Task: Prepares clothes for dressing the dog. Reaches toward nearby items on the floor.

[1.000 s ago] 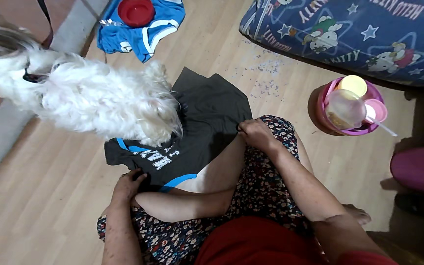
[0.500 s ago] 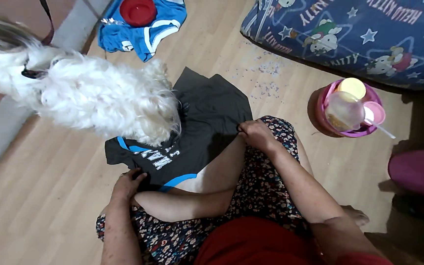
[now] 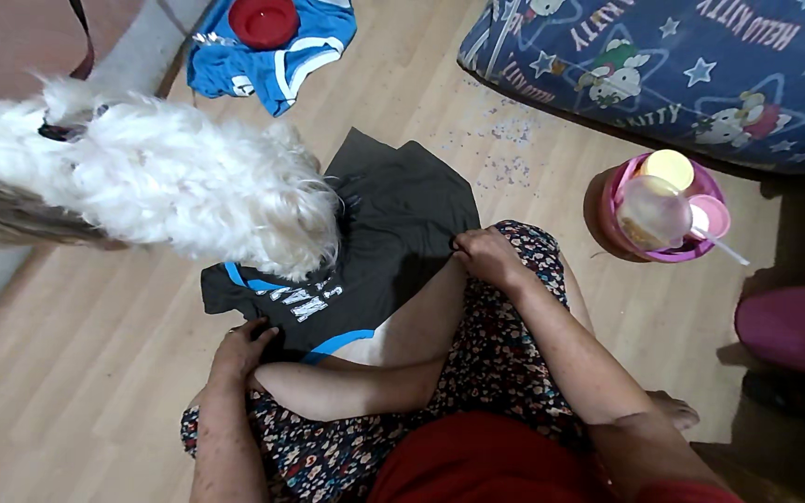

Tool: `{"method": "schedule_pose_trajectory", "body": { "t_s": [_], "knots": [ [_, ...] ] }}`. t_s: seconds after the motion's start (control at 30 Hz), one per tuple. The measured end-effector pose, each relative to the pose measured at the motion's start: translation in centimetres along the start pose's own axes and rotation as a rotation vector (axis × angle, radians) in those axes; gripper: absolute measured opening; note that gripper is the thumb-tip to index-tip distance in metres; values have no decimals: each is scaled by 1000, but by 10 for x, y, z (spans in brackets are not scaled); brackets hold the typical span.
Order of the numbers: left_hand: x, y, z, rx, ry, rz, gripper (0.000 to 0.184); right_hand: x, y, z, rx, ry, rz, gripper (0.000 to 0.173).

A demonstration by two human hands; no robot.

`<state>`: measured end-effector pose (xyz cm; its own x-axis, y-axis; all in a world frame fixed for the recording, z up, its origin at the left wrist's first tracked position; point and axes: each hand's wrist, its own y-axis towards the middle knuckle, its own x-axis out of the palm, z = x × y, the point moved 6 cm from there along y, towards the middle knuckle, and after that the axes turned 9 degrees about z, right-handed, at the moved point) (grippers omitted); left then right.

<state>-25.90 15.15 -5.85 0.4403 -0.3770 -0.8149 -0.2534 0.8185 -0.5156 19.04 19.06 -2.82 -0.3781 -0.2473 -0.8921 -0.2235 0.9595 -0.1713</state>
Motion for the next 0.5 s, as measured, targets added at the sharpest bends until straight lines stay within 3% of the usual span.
{"method": "schedule_pose_trajectory", "body": {
  "t_s": [0.5],
  "knots": [
    [-2, -4, 5, 13, 31, -6, 41, -1, 5, 3, 59, 35, 30, 25]
  ]
}}
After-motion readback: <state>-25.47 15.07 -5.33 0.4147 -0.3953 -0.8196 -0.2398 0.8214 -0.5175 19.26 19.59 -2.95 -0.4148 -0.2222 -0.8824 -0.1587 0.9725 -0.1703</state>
